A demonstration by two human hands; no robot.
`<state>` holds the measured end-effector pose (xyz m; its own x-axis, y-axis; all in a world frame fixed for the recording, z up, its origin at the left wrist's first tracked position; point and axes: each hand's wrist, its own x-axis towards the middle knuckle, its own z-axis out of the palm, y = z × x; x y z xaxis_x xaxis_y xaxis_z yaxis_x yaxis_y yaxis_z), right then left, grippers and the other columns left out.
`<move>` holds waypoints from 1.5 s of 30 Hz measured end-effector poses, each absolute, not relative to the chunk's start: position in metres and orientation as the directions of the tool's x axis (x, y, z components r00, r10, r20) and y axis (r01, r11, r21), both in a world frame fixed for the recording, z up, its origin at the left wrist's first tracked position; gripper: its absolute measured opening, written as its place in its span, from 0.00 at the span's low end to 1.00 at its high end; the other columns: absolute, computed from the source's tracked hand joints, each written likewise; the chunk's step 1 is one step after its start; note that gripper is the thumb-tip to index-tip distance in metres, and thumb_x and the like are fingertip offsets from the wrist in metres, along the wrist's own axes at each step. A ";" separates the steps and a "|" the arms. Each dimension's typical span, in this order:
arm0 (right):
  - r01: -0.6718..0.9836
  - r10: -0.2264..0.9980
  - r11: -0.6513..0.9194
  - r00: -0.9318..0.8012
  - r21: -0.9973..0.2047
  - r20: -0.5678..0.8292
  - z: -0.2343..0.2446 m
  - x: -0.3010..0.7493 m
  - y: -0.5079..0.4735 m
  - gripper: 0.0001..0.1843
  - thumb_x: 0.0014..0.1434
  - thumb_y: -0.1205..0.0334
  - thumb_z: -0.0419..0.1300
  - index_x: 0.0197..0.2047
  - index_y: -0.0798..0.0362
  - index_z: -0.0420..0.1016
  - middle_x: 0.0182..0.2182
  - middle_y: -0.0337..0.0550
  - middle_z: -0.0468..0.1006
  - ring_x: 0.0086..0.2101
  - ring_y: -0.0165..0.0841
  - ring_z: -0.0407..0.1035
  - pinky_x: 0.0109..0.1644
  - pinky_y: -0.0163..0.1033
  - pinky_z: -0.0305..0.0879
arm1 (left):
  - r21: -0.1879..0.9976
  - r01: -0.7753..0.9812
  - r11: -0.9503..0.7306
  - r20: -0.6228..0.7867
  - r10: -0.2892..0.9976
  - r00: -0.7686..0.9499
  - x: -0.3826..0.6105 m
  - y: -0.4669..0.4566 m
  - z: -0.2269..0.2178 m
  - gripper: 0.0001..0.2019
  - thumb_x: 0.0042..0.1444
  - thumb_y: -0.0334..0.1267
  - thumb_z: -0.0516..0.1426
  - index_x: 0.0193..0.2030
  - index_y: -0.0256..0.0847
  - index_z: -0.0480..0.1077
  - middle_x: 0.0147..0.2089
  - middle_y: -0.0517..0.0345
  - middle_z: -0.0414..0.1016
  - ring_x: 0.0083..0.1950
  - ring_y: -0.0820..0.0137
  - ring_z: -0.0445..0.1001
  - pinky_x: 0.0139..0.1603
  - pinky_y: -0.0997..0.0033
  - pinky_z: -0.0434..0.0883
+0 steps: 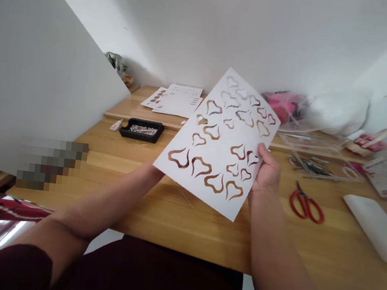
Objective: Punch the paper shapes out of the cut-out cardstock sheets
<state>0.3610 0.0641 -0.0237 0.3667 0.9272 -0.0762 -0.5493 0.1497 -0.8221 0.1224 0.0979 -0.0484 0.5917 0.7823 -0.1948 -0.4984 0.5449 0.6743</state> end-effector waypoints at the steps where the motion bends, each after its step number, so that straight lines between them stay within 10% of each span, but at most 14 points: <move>1: -0.537 0.931 0.123 0.353 -0.835 -0.090 -0.024 0.360 0.064 0.14 0.54 0.57 0.60 0.42 0.49 0.79 0.43 0.47 0.83 0.51 0.51 0.74 0.55 0.63 0.70 | 0.689 -0.490 0.535 -0.199 0.789 0.581 0.114 0.099 -0.046 0.20 0.55 0.42 0.65 0.53 0.35 0.75 0.40 0.50 0.82 0.53 0.53 0.77 0.56 0.55 0.72; 7: -0.437 0.968 0.067 0.245 -0.897 -0.048 -0.029 0.355 0.064 0.11 0.51 0.55 0.62 0.38 0.47 0.78 0.39 0.47 0.83 0.50 0.55 0.74 0.55 0.65 0.70 | 0.749 -0.410 0.520 -0.173 0.752 0.636 0.080 0.097 -0.028 0.31 0.60 0.62 0.55 0.49 0.32 0.76 0.47 0.38 0.81 0.55 0.50 0.77 0.58 0.55 0.71; 14: -0.472 0.974 -0.005 0.197 -0.882 -0.111 -0.035 0.338 0.057 0.15 0.49 0.57 0.68 0.42 0.51 0.79 0.36 0.47 0.84 0.47 0.54 0.76 0.53 0.63 0.72 | 0.779 -0.378 0.500 -0.211 0.777 0.593 0.076 0.078 -0.049 0.13 0.56 0.34 0.65 0.47 0.32 0.76 0.42 0.43 0.82 0.41 0.59 0.82 0.55 0.56 0.73; 21: -0.356 0.972 -0.011 0.217 -0.935 -0.094 -0.041 0.330 0.056 0.17 0.49 0.56 0.71 0.42 0.51 0.78 0.35 0.47 0.83 0.42 0.51 0.77 0.48 0.60 0.73 | 0.635 -0.416 0.651 -0.312 0.708 0.633 0.078 0.079 -0.061 0.13 0.60 0.36 0.61 0.47 0.27 0.75 0.40 0.38 0.82 0.44 0.54 0.82 0.57 0.51 0.73; 24: -0.054 0.904 0.179 0.404 -0.982 0.142 -0.042 0.331 0.057 0.21 0.51 0.54 0.69 0.48 0.50 0.75 0.44 0.47 0.81 0.43 0.46 0.76 0.49 0.56 0.72 | 0.622 -0.451 0.640 -0.316 0.732 0.603 0.077 0.078 -0.066 0.12 0.61 0.35 0.60 0.48 0.28 0.74 0.42 0.38 0.82 0.47 0.53 0.81 0.60 0.50 0.71; 29: 0.781 0.591 0.411 0.166 -0.471 0.790 -0.035 0.324 0.045 0.23 0.53 0.58 0.69 0.53 0.48 0.75 0.50 0.48 0.78 0.51 0.46 0.69 0.58 0.58 0.62 | 0.625 -0.491 0.607 -0.299 0.767 0.567 0.080 0.076 -0.072 0.12 0.61 0.35 0.60 0.48 0.29 0.74 0.42 0.39 0.82 0.46 0.54 0.81 0.60 0.49 0.71; 33: 0.761 0.616 0.559 -0.115 -0.330 0.779 -0.035 0.306 0.036 0.11 0.56 0.61 0.68 0.44 0.45 0.79 0.41 0.42 0.81 0.45 0.43 0.71 0.56 0.54 0.64 | 0.615 -0.495 0.614 -0.262 0.751 0.607 0.080 0.074 -0.073 0.12 0.62 0.36 0.59 0.49 0.30 0.74 0.44 0.40 0.82 0.48 0.54 0.81 0.61 0.50 0.70; 45: 0.748 0.668 0.562 -0.159 -0.353 0.727 -0.037 0.298 0.033 0.09 0.57 0.58 0.67 0.43 0.44 0.80 0.40 0.42 0.81 0.44 0.42 0.71 0.51 0.52 0.64 | 0.570 -0.455 0.684 -0.247 0.671 0.699 0.077 0.072 -0.072 0.21 0.64 0.45 0.56 0.54 0.28 0.72 0.48 0.37 0.80 0.55 0.50 0.77 0.62 0.51 0.68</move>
<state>0.2976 0.0334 -0.0366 -0.1590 0.6679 0.7271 0.7478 0.5623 -0.3529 0.0767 0.0721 -0.0723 0.6992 0.6710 -0.2468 -0.4552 0.6839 0.5701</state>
